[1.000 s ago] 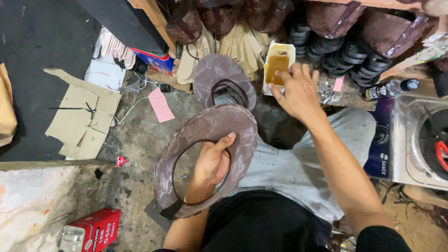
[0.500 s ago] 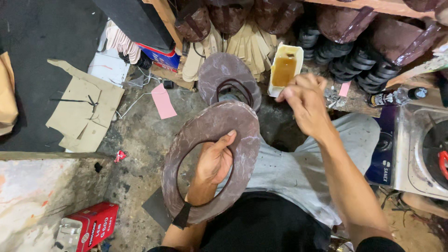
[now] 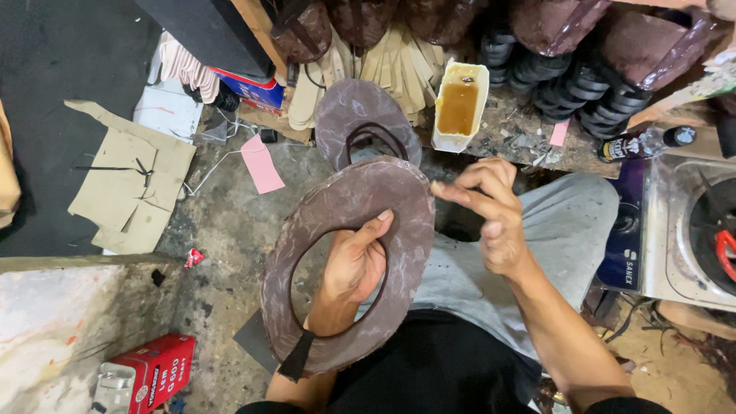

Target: The person sits on the workshop floor holding a translucent shoe upper with a strap, dips their fingers into a container of yellow adhesive, and spreads the adhesive along the edge of the shoe upper, repeating the dipping and smoothing over the edge. They turn the upper over and set it down with other shoe components.

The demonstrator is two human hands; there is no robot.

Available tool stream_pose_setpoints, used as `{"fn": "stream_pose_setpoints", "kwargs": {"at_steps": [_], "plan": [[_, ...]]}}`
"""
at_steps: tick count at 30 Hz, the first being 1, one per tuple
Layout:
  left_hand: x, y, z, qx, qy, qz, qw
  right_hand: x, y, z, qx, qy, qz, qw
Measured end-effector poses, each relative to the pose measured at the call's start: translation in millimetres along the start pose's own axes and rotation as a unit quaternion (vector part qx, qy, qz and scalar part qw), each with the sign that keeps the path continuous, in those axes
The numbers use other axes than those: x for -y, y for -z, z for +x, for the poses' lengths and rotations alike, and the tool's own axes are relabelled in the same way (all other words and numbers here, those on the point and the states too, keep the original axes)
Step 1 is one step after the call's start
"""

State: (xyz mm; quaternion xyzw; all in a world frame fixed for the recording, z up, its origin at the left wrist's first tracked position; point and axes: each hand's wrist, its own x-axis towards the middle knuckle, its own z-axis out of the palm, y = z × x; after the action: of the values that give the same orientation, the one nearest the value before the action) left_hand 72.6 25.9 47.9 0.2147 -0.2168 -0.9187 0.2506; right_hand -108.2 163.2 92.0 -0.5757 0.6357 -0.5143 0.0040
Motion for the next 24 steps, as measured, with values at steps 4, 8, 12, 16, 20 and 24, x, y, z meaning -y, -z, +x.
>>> {"fn": "stream_pose_setpoints", "kwargs": {"at_steps": [4, 8, 12, 16, 20, 24], "plan": [[-3.8, -1.8, 1.9, 0.005, -0.014, -0.007, 1.0, 4.1, -3.5, 0.4, 0.03, 0.024, -0.006, 0.999], [-7.3, 3.7, 0.3, 0.0, 0.002, -0.014, 1.0, 7.2, -6.0, 1.9, 0.013, 0.006, 0.017, 1.0], [-1.0, 5.1, -1.4, 0.016, 0.019, -0.016, 1.0, 3.3, -7.1, 13.5, 0.015, -0.066, 0.018, 0.998], [-0.2, 15.1, -2.4, 0.008, 0.011, -0.014, 1.0, -1.6, -8.0, 22.8, 0.057, -0.021, 0.02, 0.998], [4.6, 25.3, 5.2, -0.036, -0.009, 0.032, 0.999, -41.1, -16.0, 36.4, 0.094, -0.125, -0.139, 0.978], [-3.6, 37.3, -1.5, -0.014, 0.062, 0.051, 0.997, -94.5, -20.0, 50.9, 0.092, -0.096, -0.327, 0.936]]}}
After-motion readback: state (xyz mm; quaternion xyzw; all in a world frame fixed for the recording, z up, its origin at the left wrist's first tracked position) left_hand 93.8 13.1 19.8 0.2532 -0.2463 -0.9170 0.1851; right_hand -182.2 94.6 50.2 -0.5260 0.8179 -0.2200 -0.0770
